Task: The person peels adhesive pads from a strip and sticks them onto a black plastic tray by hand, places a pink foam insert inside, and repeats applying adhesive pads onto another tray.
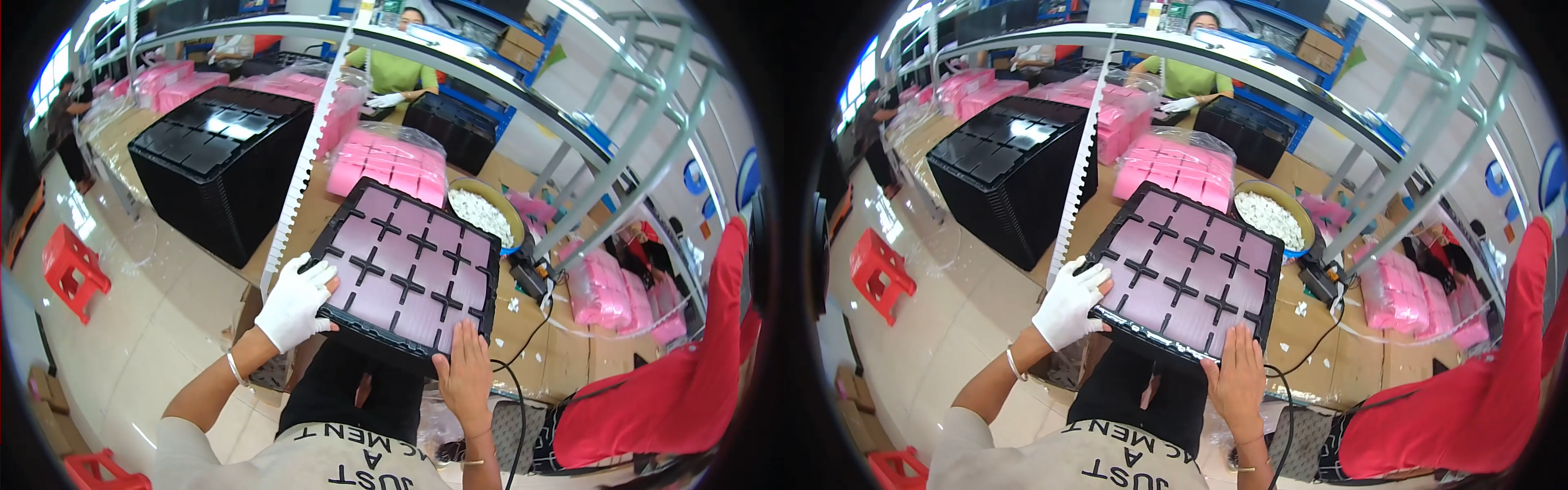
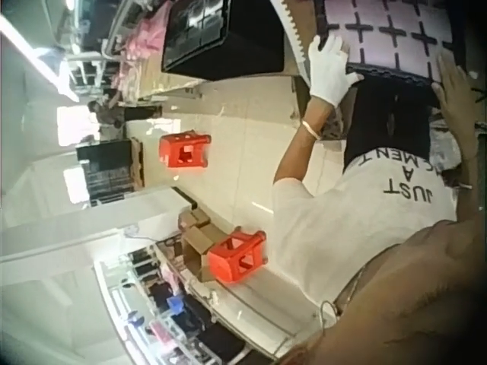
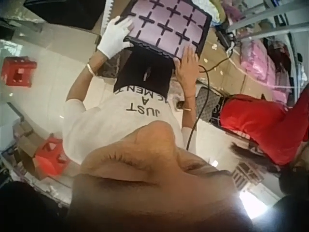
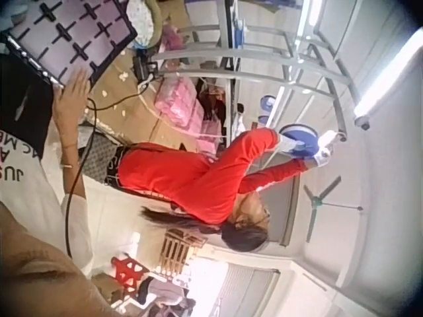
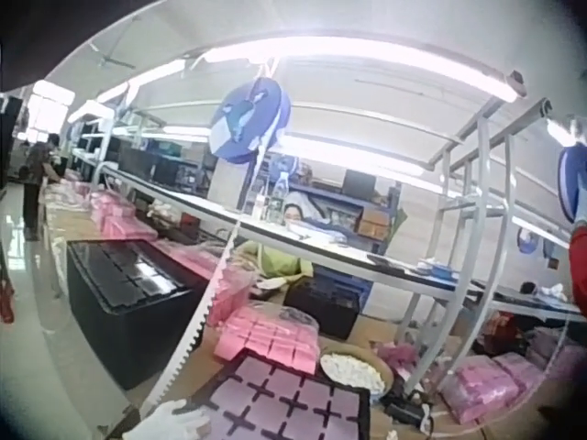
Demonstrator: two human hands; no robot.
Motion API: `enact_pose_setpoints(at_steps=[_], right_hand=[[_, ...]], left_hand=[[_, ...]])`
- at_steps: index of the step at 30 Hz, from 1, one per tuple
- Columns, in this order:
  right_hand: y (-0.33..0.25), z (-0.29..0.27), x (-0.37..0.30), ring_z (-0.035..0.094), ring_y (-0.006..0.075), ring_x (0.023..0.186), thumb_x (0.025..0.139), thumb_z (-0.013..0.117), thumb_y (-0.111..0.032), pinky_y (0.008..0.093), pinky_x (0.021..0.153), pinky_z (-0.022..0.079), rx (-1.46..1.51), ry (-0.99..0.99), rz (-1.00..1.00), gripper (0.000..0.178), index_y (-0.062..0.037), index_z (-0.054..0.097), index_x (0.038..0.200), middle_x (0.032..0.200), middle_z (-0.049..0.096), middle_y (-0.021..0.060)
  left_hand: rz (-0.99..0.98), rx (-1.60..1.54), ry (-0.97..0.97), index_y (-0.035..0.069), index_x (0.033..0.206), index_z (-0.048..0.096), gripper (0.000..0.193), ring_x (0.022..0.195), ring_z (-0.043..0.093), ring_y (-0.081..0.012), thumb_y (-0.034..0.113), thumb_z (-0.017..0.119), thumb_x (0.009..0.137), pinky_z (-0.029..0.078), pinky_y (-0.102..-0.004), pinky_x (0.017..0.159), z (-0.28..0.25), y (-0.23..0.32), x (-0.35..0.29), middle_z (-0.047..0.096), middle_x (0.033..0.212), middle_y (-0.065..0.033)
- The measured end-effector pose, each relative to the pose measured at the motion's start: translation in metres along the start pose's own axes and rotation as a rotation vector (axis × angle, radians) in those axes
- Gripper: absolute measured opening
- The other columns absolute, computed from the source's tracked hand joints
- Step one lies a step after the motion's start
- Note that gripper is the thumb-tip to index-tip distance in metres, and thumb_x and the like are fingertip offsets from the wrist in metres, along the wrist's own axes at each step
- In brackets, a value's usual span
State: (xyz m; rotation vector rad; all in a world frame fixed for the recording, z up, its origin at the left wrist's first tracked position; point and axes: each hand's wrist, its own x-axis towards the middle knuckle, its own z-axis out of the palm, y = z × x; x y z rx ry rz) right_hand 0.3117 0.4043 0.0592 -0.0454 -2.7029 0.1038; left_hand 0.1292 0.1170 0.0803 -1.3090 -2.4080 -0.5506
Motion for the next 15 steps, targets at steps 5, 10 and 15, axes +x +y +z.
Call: enact_pose_setpoints(at_steps=[5, 10, 15], right_hand=[[0.019, 0.007, -0.013, 0.059, 0.0329, 0.124, 0.089, 0.072, -0.032, 0.0474, 0.109, 0.040, 0.153, 0.158, -0.066, 0.050, -0.0005, 0.063, 0.127, 0.128, 0.066, 0.0164], [0.020, 0.013, -0.008, 0.066, 0.0259, 0.108, 0.085, 0.077, -0.024, 0.0444, 0.101, 0.044, 0.394, 0.309, -0.027, 0.026, -0.0057, 0.072, 0.103, 0.110, 0.073, 0.0075], [0.017, -0.008, -0.001, 0.066, 0.0245, 0.102, 0.085, 0.076, -0.021, 0.0441, 0.100, 0.044, 0.298, 0.346, -0.074, 0.020, -0.0059, 0.071, 0.098, 0.105, 0.073, 0.0063]], left_hand=[[-0.024, 0.060, 0.024, 0.000, 0.109, 0.070, 0.059, 0.126, 0.056, -0.0276, 0.030, 0.087, 0.061, 0.031, -0.0514, 0.115, -0.005, -0.007, -0.007, 0.066, 0.120, -0.0119], [-0.035, -0.074, 0.182, 0.001, 0.095, 0.073, 0.046, 0.116, 0.062, -0.0319, 0.018, 0.087, 0.055, 0.034, -0.0556, 0.113, 0.005, -0.009, -0.018, 0.070, 0.102, -0.0132], [-0.029, -0.086, 0.042, 0.001, 0.117, 0.067, 0.079, 0.126, 0.053, -0.0374, 0.034, 0.091, 0.050, 0.031, -0.0542, 0.114, -0.005, 0.027, 0.008, 0.062, 0.121, -0.0198]])
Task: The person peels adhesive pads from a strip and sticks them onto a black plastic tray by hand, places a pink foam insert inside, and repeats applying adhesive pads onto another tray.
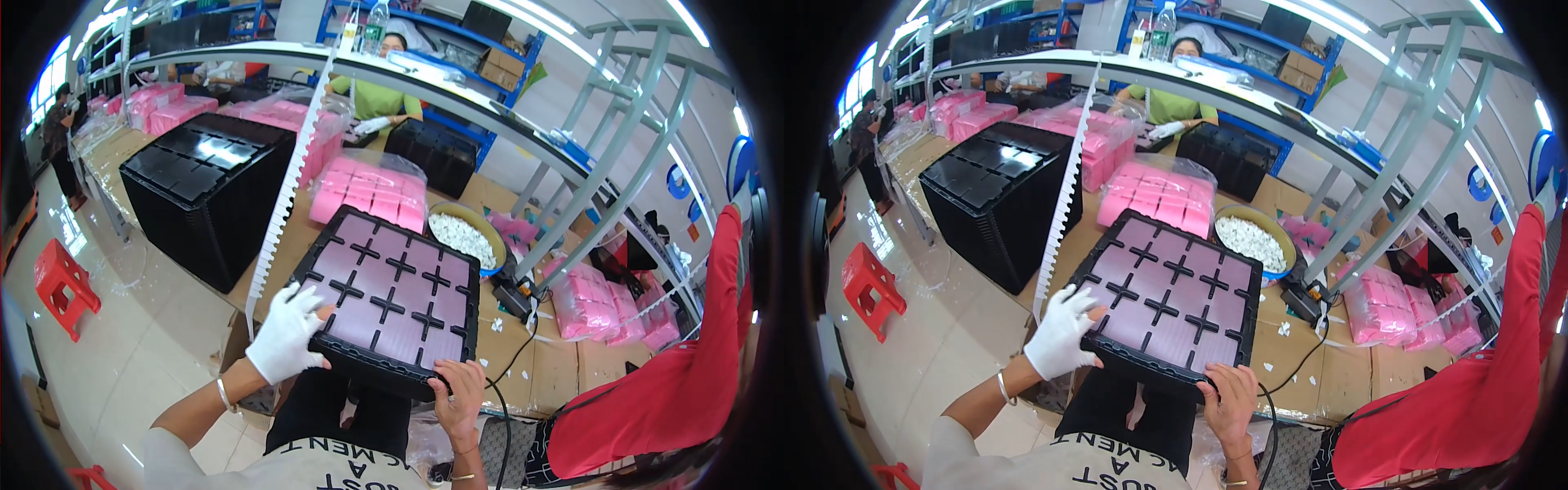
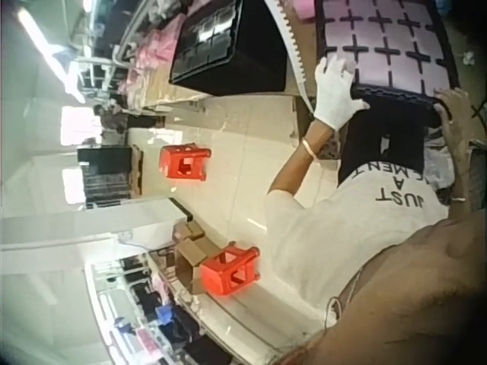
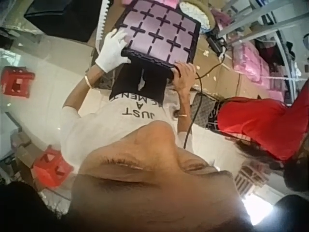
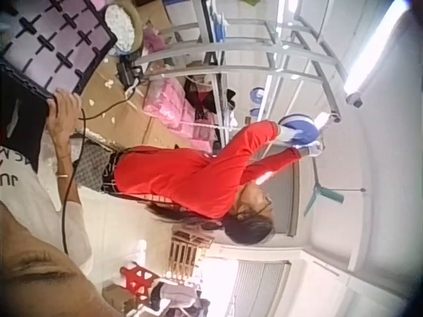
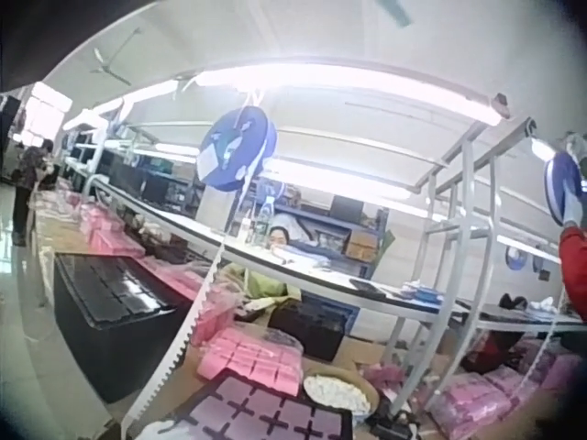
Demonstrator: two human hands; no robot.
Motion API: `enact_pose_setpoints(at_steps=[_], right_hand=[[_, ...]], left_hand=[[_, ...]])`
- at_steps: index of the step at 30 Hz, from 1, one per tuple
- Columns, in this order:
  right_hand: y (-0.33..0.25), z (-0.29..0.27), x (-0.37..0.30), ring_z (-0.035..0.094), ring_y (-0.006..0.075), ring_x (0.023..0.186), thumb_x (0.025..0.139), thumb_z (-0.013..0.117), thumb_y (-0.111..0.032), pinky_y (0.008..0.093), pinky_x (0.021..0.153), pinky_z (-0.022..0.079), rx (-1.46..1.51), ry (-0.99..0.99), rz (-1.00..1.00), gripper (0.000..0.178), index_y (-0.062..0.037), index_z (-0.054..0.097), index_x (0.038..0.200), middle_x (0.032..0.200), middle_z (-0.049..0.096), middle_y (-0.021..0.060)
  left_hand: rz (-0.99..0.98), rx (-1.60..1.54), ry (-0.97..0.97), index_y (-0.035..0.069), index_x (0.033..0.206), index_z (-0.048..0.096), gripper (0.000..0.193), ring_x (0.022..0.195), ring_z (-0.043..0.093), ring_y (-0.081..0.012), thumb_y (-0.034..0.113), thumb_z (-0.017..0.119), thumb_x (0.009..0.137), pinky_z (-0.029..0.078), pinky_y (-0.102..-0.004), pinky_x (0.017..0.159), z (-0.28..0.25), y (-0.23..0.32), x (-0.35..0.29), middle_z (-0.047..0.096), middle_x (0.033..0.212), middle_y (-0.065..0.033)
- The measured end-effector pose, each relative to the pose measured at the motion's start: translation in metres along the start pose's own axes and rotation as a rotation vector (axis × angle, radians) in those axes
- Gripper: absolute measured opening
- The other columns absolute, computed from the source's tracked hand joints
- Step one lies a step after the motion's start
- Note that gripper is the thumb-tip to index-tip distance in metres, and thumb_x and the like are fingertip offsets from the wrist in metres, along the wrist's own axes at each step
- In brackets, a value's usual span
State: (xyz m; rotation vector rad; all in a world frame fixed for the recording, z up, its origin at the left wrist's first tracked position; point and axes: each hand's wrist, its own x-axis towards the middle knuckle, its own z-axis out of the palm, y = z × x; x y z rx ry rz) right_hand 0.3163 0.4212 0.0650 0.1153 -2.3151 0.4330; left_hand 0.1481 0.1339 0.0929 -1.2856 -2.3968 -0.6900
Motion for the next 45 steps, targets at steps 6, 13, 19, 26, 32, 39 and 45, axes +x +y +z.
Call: enact_pose_setpoints(at_steps=[6, 13, 19, 26, 32, 39, 45], right_hand=[[-0.037, -0.032, 0.054, 0.064, 0.0251, 0.099, 0.090, 0.070, -0.014, 0.0544, 0.113, 0.029, -0.136, 0.064, -0.092, 0.010, -0.0071, 0.065, 0.094, 0.097, 0.068, 0.0053], [-0.083, -0.063, 0.115, 0.063, 0.0242, 0.105, 0.092, 0.066, -0.014, 0.0599, 0.118, 0.020, -0.180, 0.173, -0.274, 0.008, -0.0065, 0.064, 0.095, 0.098, 0.066, 0.0059], [-0.125, -0.083, 0.120, 0.054, 0.0339, 0.123, 0.094, 0.063, -0.015, 0.0622, 0.116, 0.026, -0.015, 0.581, -0.349, 0.015, -0.0070, 0.065, 0.107, 0.127, 0.057, 0.0164], [-0.082, -0.045, 0.099, 0.051, 0.0351, 0.126, 0.091, 0.062, -0.003, 0.0570, 0.112, 0.034, 0.048, 0.514, -0.160, 0.019, -0.0055, 0.065, 0.110, 0.133, 0.052, 0.0185], [-0.066, 0.017, 0.163, 0.053, 0.0371, 0.124, 0.085, 0.063, 0.005, 0.0446, 0.108, 0.038, 0.250, 0.343, -0.137, 0.024, -0.0022, 0.066, 0.108, 0.130, 0.056, 0.0192], [-0.029, 0.146, 0.249, 0.052, 0.0405, 0.126, 0.083, 0.062, 0.003, 0.0437, 0.108, 0.041, 0.337, 0.108, -0.152, 0.026, -0.0019, 0.065, 0.108, 0.131, 0.054, 0.0226], [-0.043, 0.250, 0.303, 0.047, 0.0429, 0.132, 0.082, 0.061, 0.001, 0.0455, 0.110, 0.039, 0.545, -0.004, -0.220, 0.048, -0.0077, 0.061, 0.129, 0.139, 0.052, 0.0241]], left_hand=[[0.053, 0.004, -0.124, 0.004, 0.135, 0.056, 0.084, 0.136, 0.044, -0.0408, 0.037, 0.087, 0.065, 0.034, -0.0488, 0.111, 0.002, -0.009, 0.008, 0.053, 0.140, -0.0223], [0.113, 0.050, 0.403, 0.007, 0.115, 0.070, 0.039, 0.102, 0.067, -0.0349, -0.003, 0.059, 0.080, 0.053, -0.0414, 0.089, -0.010, -0.016, 0.025, 0.070, 0.115, -0.0183], [-0.180, -0.313, 0.710, 0.000, 0.104, 0.071, 0.022, 0.083, 0.072, -0.0245, 0.000, 0.070, 0.083, 0.056, -0.0330, 0.074, -0.091, -0.004, 0.024, 0.074, 0.093, -0.0153], [-0.455, -0.731, 1.340, -0.003, 0.116, 0.067, 0.036, 0.092, 0.066, -0.0177, 0.015, 0.079, 0.088, 0.054, -0.0327, 0.083, -0.179, -0.118, -0.090, 0.071, 0.104, -0.0066], [-0.674, -1.029, 1.397, -0.008, 0.112, 0.070, 0.035, 0.099, 0.068, -0.0262, 0.010, 0.079, 0.083, 0.055, -0.0357, 0.089, -0.225, -0.229, -0.100, 0.071, 0.110, -0.0144], [-1.039, -0.816, 0.936, -0.007, 0.105, 0.068, 0.043, 0.094, 0.067, -0.0275, 0.029, 0.077, 0.083, 0.051, -0.0365, 0.088, -0.178, -0.286, -0.031, 0.071, 0.096, -0.0163], [-1.128, 0.067, 0.896, -0.018, 0.150, 0.016, 0.115, 0.151, 0.020, -0.0396, 0.042, 0.079, 0.075, 0.020, -0.0384, 0.124, -0.146, -0.275, -0.016, 0.020, 0.160, -0.0331]])
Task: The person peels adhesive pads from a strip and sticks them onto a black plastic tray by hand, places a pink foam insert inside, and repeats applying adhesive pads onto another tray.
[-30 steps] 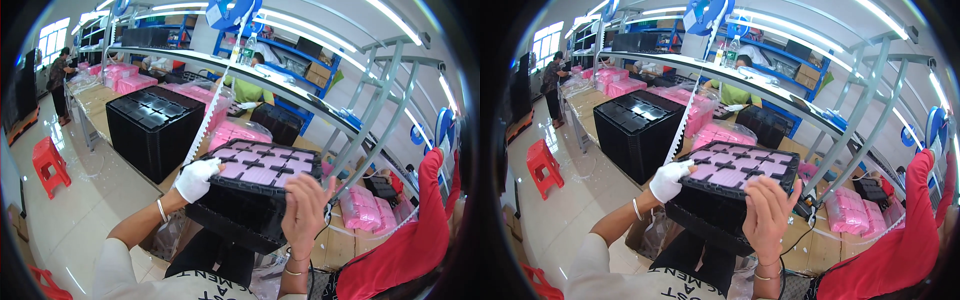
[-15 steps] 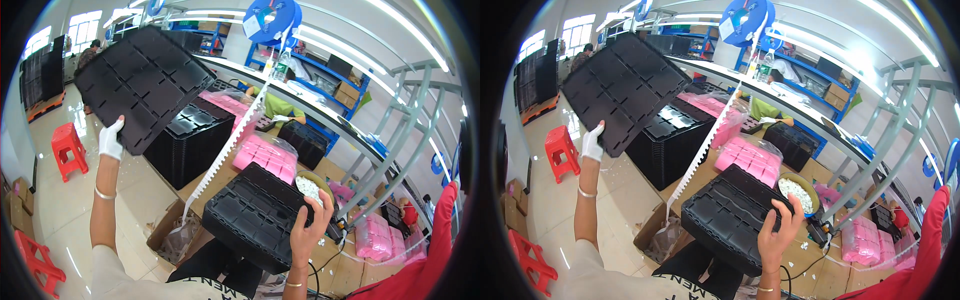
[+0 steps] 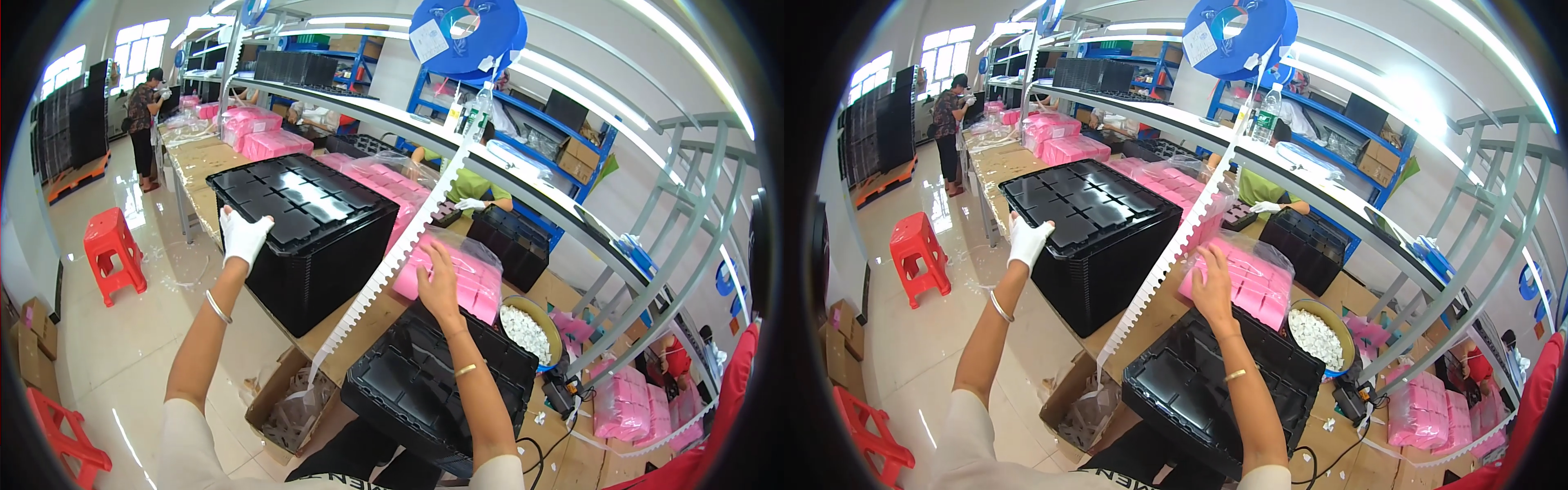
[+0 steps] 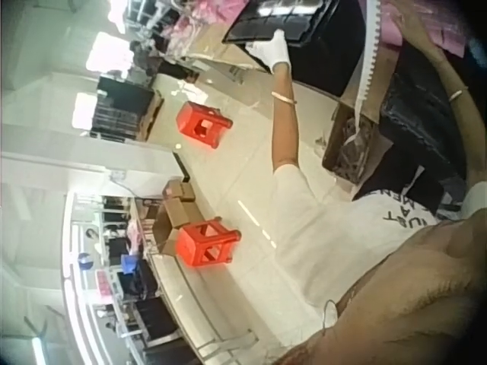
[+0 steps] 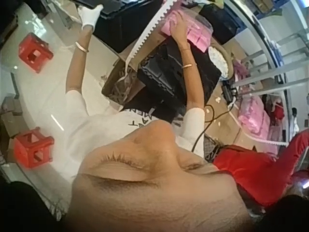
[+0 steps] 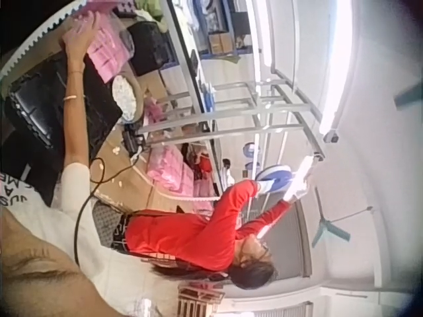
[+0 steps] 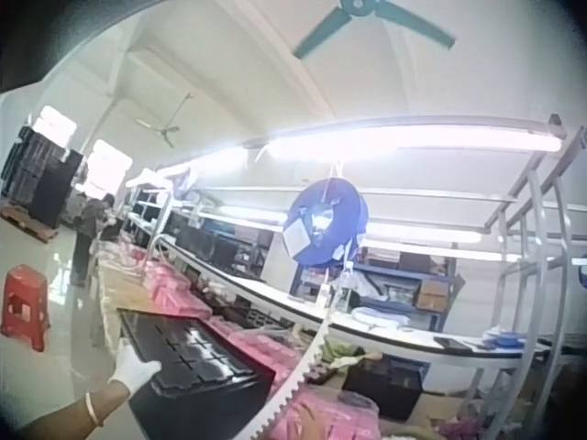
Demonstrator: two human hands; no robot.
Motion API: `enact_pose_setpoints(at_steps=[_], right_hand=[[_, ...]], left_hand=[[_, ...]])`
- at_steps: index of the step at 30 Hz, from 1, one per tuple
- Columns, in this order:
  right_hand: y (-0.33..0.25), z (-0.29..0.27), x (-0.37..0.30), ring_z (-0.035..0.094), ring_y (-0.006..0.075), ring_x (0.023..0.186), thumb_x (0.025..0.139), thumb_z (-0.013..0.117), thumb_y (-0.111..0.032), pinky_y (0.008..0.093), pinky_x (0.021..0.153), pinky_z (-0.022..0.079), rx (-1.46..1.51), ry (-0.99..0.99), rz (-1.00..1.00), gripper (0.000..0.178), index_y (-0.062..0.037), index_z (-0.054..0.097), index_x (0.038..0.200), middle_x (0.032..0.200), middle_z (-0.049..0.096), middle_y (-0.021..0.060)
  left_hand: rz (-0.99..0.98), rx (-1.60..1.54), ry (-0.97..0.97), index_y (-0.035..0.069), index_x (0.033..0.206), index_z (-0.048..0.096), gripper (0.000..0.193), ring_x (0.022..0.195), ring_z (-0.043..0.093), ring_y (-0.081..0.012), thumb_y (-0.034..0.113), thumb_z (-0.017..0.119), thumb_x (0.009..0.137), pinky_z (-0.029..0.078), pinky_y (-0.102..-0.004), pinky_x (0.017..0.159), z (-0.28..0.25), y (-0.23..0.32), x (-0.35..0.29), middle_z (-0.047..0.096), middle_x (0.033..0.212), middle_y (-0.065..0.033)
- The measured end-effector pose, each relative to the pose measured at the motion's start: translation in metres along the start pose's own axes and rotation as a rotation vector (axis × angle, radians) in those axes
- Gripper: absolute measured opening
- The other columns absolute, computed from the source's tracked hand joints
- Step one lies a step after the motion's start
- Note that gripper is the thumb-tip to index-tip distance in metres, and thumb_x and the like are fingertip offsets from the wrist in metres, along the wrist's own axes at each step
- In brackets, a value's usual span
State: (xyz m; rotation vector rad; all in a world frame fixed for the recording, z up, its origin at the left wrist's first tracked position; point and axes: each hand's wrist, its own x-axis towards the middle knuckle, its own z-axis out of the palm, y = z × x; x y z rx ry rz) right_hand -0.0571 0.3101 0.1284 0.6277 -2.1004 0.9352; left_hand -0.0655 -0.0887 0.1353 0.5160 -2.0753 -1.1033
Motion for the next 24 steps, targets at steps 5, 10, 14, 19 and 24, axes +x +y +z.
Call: enact_pose_setpoints(at_steps=[5, 10, 14, 19, 24], right_hand=[[-0.001, 0.080, 0.046, 0.039, 0.0464, 0.140, 0.101, 0.054, -0.019, 0.0472, 0.116, 0.032, 0.001, -0.108, -0.106, 0.050, -0.0073, 0.045, 0.149, 0.153, 0.038, 0.0275], [0.015, 0.123, 0.064, 0.040, 0.0467, 0.139, 0.105, 0.047, -0.025, 0.0490, 0.114, 0.035, -0.005, -0.149, -0.153, 0.043, -0.0063, 0.050, 0.144, 0.146, 0.048, 0.0231], [0.003, 0.124, 0.065, 0.038, 0.0444, 0.141, 0.107, 0.044, -0.027, 0.0462, 0.115, 0.034, 0.031, -0.174, -0.120, 0.040, -0.0049, 0.053, 0.139, 0.144, 0.049, 0.0203], [0.006, 0.120, 0.049, 0.032, 0.0442, 0.145, 0.107, 0.042, -0.025, 0.0445, 0.117, 0.032, 0.031, -0.163, -0.088, 0.042, -0.0066, 0.048, 0.145, 0.152, 0.042, 0.0200], [-0.017, 0.100, 0.034, 0.033, 0.0427, 0.145, 0.088, 0.053, 0.005, 0.0431, 0.119, 0.030, 0.217, -0.326, -0.093, 0.071, -0.0121, 0.036, 0.154, 0.159, 0.031, 0.0252]], left_hand=[[0.439, 0.242, 0.133, -0.010, 0.152, 0.028, 0.091, 0.151, 0.017, -0.0459, 0.029, 0.072, 0.082, 0.022, -0.0439, 0.123, 0.019, 0.004, -0.028, 0.022, 0.159, -0.0327], [0.439, 0.237, 0.088, -0.007, 0.138, 0.052, 0.061, 0.148, 0.024, -0.0450, 0.023, 0.066, 0.087, 0.026, -0.0430, 0.120, 0.026, 0.001, -0.012, 0.040, 0.152, -0.0268], [0.497, 0.186, 0.060, -0.006, 0.125, 0.064, 0.044, 0.145, 0.029, -0.0457, 0.019, 0.058, 0.089, 0.029, -0.0447, 0.118, 0.020, -0.005, -0.006, 0.051, 0.143, -0.0266], [0.574, 0.049, 0.075, -0.002, 0.117, 0.070, 0.039, 0.146, 0.029, -0.0444, 0.013, 0.049, 0.088, 0.028, -0.0447, 0.118, 0.022, 0.000, -0.026, 0.054, 0.140, -0.0244], [0.577, 0.056, 0.172, 0.002, 0.138, 0.056, 0.045, 0.147, 0.029, -0.0437, 0.025, 0.052, 0.100, 0.028, -0.0477, 0.117, 0.011, -0.021, -0.030, 0.046, 0.150, -0.0211]])
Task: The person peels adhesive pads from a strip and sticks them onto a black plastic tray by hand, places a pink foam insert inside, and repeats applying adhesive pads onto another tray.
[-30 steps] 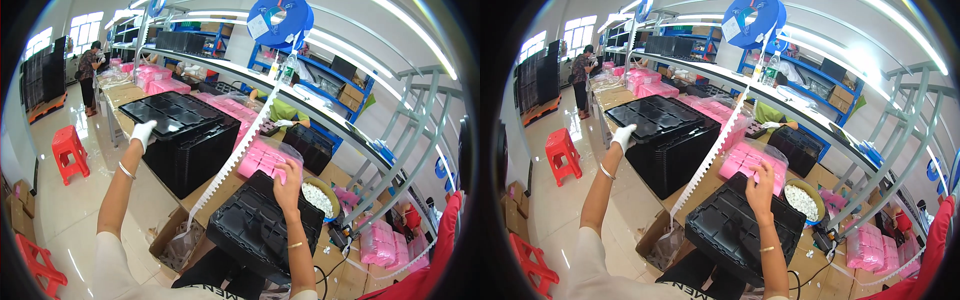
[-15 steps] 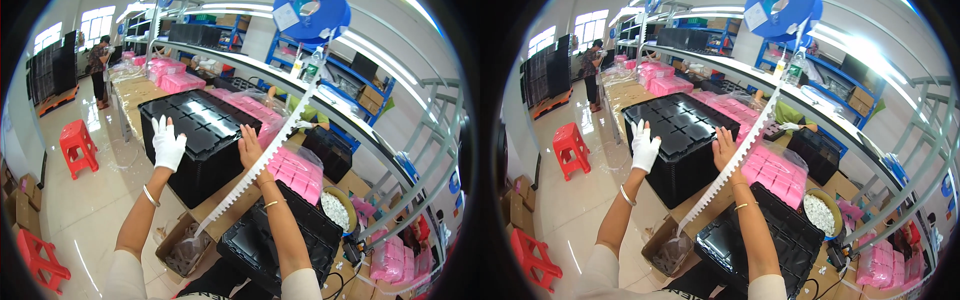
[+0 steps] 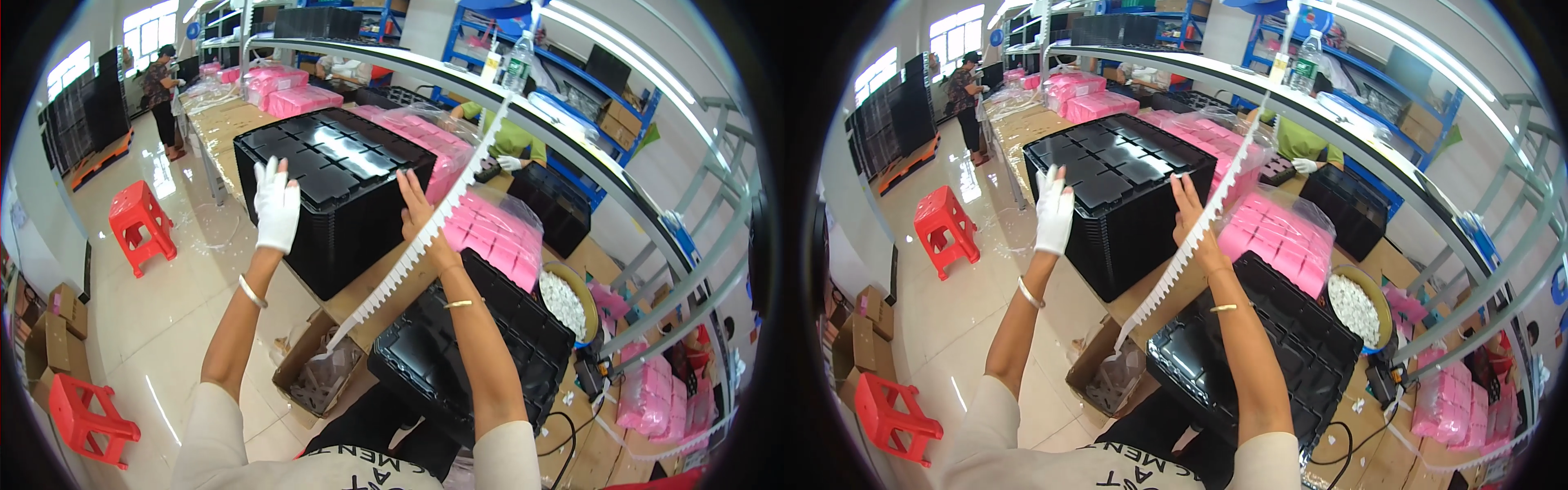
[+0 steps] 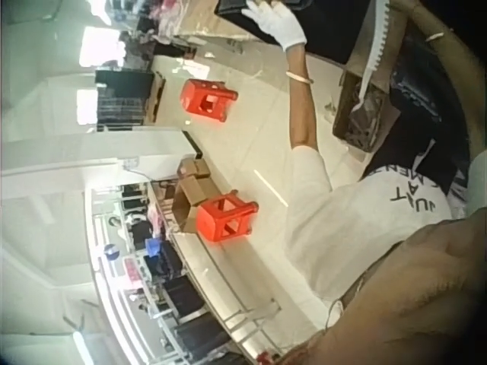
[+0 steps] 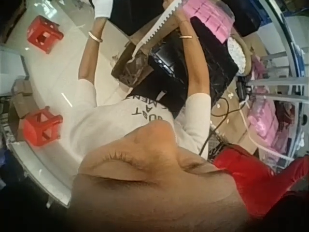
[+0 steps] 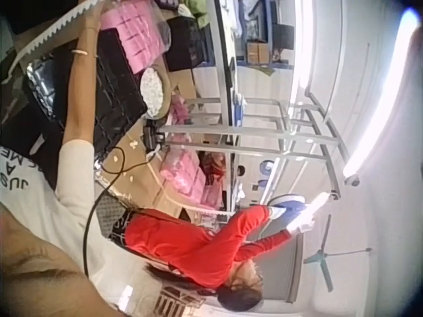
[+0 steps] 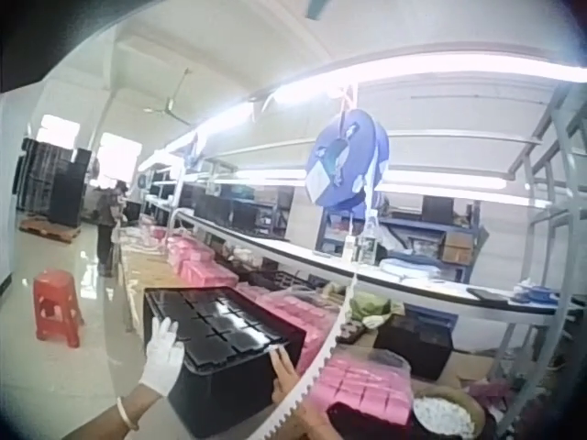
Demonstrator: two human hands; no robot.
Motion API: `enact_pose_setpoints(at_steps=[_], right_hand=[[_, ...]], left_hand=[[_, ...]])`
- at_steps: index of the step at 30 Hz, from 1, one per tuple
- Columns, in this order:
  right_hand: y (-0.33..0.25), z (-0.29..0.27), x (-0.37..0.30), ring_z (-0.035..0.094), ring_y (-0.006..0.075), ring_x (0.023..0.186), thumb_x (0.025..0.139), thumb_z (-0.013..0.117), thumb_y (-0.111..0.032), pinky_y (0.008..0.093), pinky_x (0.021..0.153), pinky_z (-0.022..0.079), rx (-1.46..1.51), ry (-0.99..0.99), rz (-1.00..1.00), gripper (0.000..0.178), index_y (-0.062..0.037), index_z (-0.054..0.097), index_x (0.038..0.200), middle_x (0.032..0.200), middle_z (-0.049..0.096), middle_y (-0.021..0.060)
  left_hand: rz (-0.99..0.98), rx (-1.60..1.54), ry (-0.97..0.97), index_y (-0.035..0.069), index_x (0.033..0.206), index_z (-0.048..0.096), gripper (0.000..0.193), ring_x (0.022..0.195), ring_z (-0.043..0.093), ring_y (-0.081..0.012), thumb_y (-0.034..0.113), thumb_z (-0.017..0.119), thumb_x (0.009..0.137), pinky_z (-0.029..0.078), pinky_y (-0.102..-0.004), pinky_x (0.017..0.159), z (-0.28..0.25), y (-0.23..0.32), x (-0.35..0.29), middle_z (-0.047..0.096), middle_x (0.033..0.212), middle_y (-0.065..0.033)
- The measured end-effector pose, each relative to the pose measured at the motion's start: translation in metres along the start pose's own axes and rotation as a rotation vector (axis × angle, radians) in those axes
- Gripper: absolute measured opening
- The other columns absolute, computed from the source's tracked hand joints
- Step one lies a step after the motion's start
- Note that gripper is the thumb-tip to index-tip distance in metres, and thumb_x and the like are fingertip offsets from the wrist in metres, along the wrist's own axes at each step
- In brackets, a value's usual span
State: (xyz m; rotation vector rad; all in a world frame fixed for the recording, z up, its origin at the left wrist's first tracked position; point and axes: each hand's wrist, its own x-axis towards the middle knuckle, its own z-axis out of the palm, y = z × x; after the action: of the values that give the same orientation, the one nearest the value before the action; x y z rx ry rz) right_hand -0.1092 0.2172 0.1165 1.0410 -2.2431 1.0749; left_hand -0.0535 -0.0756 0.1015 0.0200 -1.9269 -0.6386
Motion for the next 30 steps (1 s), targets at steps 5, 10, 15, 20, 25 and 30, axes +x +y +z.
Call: enact_pose_setpoints(at_steps=[5, 10, 15, 20, 25, 30], right_hand=[[-0.052, -0.040, -0.078, 0.049, 0.0301, 0.138, 0.076, 0.048, 0.017, 0.0377, 0.115, 0.036, 0.484, -0.373, 0.231, 0.073, -0.0023, 0.049, 0.146, 0.147, 0.051, 0.0191], [-0.120, -0.032, -0.120, 0.062, 0.0157, 0.114, 0.096, 0.055, 0.000, 0.0306, 0.104, 0.046, 0.923, -0.448, 0.380, 0.039, 0.0048, 0.055, 0.135, 0.128, 0.064, 0.0115], [-0.174, -0.041, -0.183, 0.066, 0.0156, 0.106, 0.101, 0.058, -0.009, 0.0288, 0.097, 0.050, 0.726, -0.084, 0.536, 0.031, 0.0048, 0.058, 0.128, 0.112, 0.071, 0.0096], [-0.216, -0.056, -0.267, 0.070, 0.0160, 0.093, 0.098, 0.066, -0.016, 0.0292, 0.084, 0.055, 0.446, 0.019, 0.641, 0.024, 0.0012, 0.064, 0.114, 0.101, 0.073, 0.0100], [-0.232, -0.070, -0.294, 0.065, 0.0082, 0.079, 0.095, 0.070, -0.016, 0.0258, 0.071, 0.053, 0.218, 0.065, 0.721, 0.017, 0.0008, 0.067, 0.097, 0.089, 0.071, 0.0048], [-0.233, -0.075, -0.281, 0.067, 0.0302, 0.074, 0.084, 0.072, -0.002, 0.0344, 0.066, 0.053, -0.189, 0.178, 0.307, 0.008, -0.0016, 0.067, 0.090, 0.085, 0.068, 0.0125]], left_hand=[[-0.078, -0.464, -0.144, 0.003, 0.130, 0.058, 0.043, 0.119, 0.058, -0.0214, -0.005, 0.064, 0.088, 0.049, -0.0325, 0.098, -0.069, 0.083, -0.112, 0.059, 0.130, -0.0111], [-0.109, -0.378, -0.610, 0.001, 0.123, 0.063, 0.044, 0.097, 0.066, -0.0179, 0.003, 0.075, 0.081, 0.053, -0.0296, 0.077, -0.070, 0.103, -0.171, 0.068, 0.115, -0.0091], [-0.412, -0.446, -0.945, -0.001, 0.105, 0.070, 0.016, 0.062, 0.064, -0.0140, 0.008, 0.069, 0.092, 0.052, -0.0281, 0.060, -0.118, 0.145, -0.189, 0.071, 0.076, -0.0057], [-1.027, -1.055, -0.931, -0.003, 0.102, 0.066, 0.024, 0.064, 0.068, -0.0179, 0.021, 0.067, 0.099, 0.053, -0.0259, 0.054, -0.145, 0.189, -0.220, 0.071, 0.084, -0.0107], [-1.124, -1.242, -0.988, -0.003, 0.112, 0.062, 0.025, 0.058, 0.069, -0.0186, 0.018, 0.063, 0.100, 0.054, -0.0268, 0.046, -0.140, 0.228, -0.231, 0.070, 0.083, -0.0106], [-1.150, -1.249, -1.032, -0.002, 0.104, 0.063, 0.022, 0.052, 0.066, -0.0176, 0.020, 0.063, 0.100, 0.048, -0.0252, 0.041, -0.130, 0.232, -0.228, 0.069, 0.077, -0.0103]])
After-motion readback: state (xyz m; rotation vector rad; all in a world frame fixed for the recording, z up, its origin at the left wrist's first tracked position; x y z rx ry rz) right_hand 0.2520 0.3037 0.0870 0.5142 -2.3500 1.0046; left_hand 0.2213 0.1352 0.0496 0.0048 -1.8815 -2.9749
